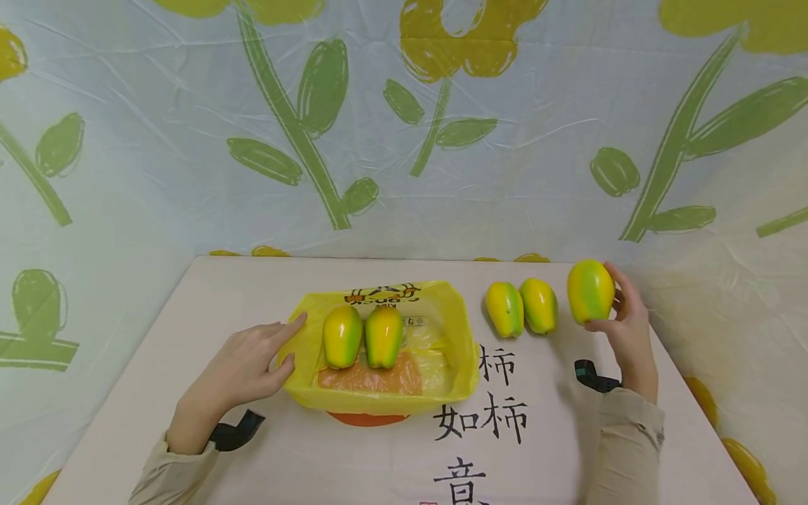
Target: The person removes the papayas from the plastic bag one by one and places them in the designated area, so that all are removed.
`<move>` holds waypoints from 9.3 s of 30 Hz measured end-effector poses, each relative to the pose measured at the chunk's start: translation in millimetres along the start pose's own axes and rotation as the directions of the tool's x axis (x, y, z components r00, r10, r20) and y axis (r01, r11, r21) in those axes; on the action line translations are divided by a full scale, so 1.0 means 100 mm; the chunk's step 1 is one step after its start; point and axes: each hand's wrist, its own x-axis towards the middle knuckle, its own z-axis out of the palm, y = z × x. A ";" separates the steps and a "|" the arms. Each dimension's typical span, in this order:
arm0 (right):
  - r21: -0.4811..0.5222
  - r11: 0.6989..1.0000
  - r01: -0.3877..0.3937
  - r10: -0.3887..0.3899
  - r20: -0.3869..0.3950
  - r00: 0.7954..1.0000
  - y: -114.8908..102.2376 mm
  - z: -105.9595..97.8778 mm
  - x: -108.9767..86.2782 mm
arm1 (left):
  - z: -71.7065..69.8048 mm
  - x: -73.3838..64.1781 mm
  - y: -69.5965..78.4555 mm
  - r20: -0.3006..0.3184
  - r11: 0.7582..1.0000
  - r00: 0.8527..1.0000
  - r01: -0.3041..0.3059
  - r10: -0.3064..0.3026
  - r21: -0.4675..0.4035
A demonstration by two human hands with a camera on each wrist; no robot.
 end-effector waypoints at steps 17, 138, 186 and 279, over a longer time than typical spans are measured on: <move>-0.619 0.771 -0.149 0.114 -0.095 0.989 0.45 -0.12 0.10 | -0.01 0.00 0.01 -0.004 1.000 1.000 -0.010 0.010 0.011; -0.564 0.768 0.304 0.018 0.494 0.870 -1.26 1.77 -0.11 | 0.03 0.03 0.03 -0.051 1.000 0.998 -0.027 0.026 -0.006; -0.808 0.476 0.348 0.683 0.589 0.433 -0.59 3.08 -0.01 | 0.00 0.03 0.05 0.023 0.999 1.000 0.008 -0.007 -0.045; -0.405 0.899 0.170 0.186 0.702 0.688 -1.28 2.12 -0.28 | -0.03 0.04 0.03 0.028 0.999 1.000 0.006 -0.004 -0.048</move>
